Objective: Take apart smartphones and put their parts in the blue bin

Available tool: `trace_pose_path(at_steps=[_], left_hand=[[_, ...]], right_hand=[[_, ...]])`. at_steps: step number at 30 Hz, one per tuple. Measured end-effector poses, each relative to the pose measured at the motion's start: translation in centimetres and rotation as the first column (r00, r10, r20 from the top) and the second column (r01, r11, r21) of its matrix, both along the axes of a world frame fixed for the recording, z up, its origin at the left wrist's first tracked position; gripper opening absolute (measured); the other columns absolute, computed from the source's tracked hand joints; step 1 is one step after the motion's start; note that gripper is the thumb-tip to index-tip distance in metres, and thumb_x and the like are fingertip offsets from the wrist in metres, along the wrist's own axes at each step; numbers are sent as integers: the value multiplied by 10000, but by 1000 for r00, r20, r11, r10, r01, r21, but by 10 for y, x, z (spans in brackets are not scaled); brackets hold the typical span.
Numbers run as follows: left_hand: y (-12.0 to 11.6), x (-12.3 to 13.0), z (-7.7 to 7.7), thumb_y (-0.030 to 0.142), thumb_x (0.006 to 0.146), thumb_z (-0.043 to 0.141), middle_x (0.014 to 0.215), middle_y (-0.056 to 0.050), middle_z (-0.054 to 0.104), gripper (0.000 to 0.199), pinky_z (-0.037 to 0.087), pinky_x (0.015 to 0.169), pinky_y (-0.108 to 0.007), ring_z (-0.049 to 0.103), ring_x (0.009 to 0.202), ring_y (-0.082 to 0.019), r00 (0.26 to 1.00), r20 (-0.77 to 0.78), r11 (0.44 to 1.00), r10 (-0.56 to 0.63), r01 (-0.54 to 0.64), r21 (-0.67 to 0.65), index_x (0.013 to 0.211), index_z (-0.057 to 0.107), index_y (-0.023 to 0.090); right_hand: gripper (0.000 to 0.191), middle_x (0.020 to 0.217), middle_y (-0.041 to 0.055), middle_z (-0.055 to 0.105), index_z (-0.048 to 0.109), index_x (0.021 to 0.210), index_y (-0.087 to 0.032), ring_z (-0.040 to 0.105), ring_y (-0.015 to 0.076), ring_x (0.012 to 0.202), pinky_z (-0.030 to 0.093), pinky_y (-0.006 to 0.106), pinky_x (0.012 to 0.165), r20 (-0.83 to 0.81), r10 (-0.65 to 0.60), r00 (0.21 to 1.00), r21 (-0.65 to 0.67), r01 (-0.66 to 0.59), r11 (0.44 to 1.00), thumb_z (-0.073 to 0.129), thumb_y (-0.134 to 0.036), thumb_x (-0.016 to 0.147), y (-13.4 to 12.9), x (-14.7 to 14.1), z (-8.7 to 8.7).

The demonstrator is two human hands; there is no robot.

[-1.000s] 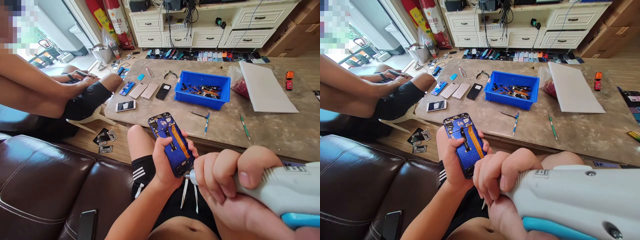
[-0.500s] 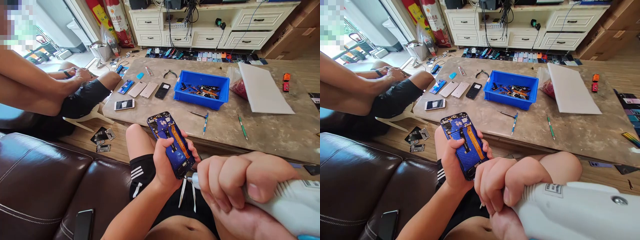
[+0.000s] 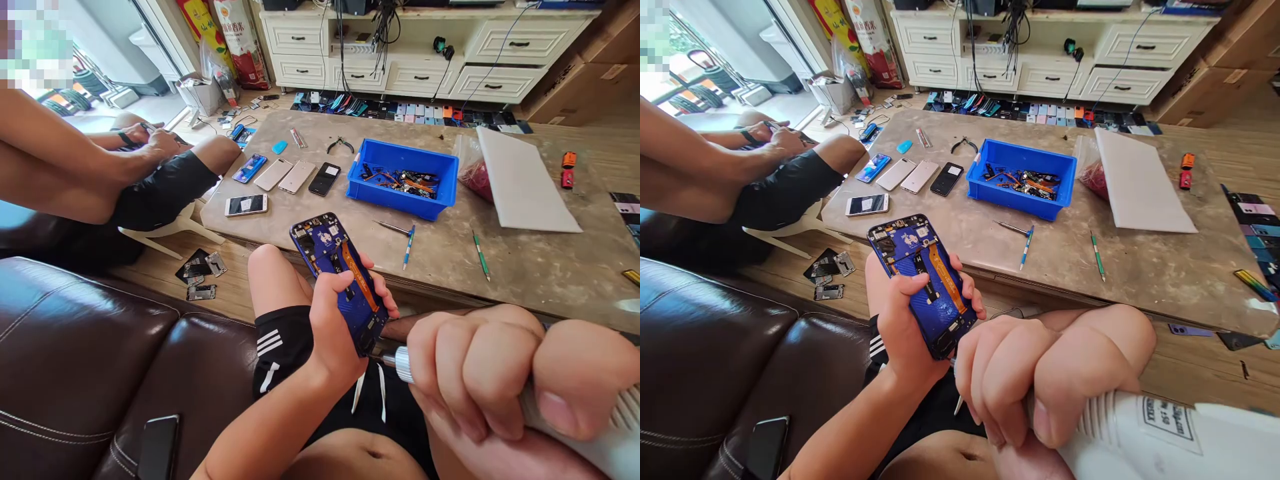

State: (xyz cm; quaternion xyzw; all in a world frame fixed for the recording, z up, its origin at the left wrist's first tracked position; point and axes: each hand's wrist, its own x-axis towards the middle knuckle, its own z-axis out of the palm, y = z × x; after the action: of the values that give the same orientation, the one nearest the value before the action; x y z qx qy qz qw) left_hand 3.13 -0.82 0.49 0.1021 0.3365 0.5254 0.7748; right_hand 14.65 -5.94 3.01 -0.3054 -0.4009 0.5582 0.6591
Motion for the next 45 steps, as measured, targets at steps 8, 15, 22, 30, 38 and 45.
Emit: trace_pose_path(at_steps=[8, 15, 22, 30, 38, 45], left_hand=[[0, 3, 0, 358, 800, 492, 682, -19, 535, 222, 484, 584, -303, 560, 603, -183, 1000, -7, 1000, 22, -22, 21, 892, 578, 175], [1, 2, 2, 369, 759, 531, 672, -14, 528, 228, 461, 585, -284, 537, 577, -168, 1000, -8, 1000, 9, -10, -21, 881, 573, 181], [0, 2, 3, 354, 756, 537, 662, -8, 528, 225, 472, 585, -267, 522, 572, -145, 1000, 25, 1000, 12, -11, -27, 877, 572, 167], [-1, -2, -6, 383, 813, 470, 722, -40, 551, 273, 513, 648, -355, 598, 651, -217, 989, 136, 996, -57, 47, 77, 947, 584, 174], [-3, -6, -7, 378, 797, 495, 755, -60, 585, 300, 528, 668, -387, 617, 707, -242, 981, 181, 990, -70, 46, 132, 963, 637, 173], [-4, -6, -4, 395, 782, 486, 762, -66, 577, 331, 503, 669, -355, 600, 687, -228, 985, 151, 988, -80, 59, 141, 990, 596, 163]], right_hand=[[489, 459, -46, 607, 397, 565, -220, 565, 167, 367, 491, 324, 362, 80, 98, 992, 24, -100, 995, 641, -428, 934, 5, 12, -6], [517, 403, -56, 537, 363, 552, -203, 513, 146, 325, 477, 326, 324, 145, -67, 987, -7, 69, 998, 639, -409, 937, 7, 0, 12], [444, 440, -34, 562, 391, 599, -218, 512, 160, 351, 413, 306, 329, 82, -52, 995, -63, 58, 996, 667, -356, 918, 1, 4, 11], [423, 432, -62, 579, 462, 584, -225, 475, 124, 296, 453, 309, 356, 50, -122, 991, -69, 126, 990, 691, -361, 913, 5, 12, 7], [365, 455, -67, 585, 518, 621, -244, 498, 141, 310, 481, 341, 370, 74, -120, 990, -8, 121, 993, 657, -376, 932, 4, 20, 5], [390, 435, -41, 573, 515, 611, -237, 499, 158, 318, 474, 354, 372, 133, -179, 975, -37, 185, 982, 613, -400, 952, 4, 17, 10]])
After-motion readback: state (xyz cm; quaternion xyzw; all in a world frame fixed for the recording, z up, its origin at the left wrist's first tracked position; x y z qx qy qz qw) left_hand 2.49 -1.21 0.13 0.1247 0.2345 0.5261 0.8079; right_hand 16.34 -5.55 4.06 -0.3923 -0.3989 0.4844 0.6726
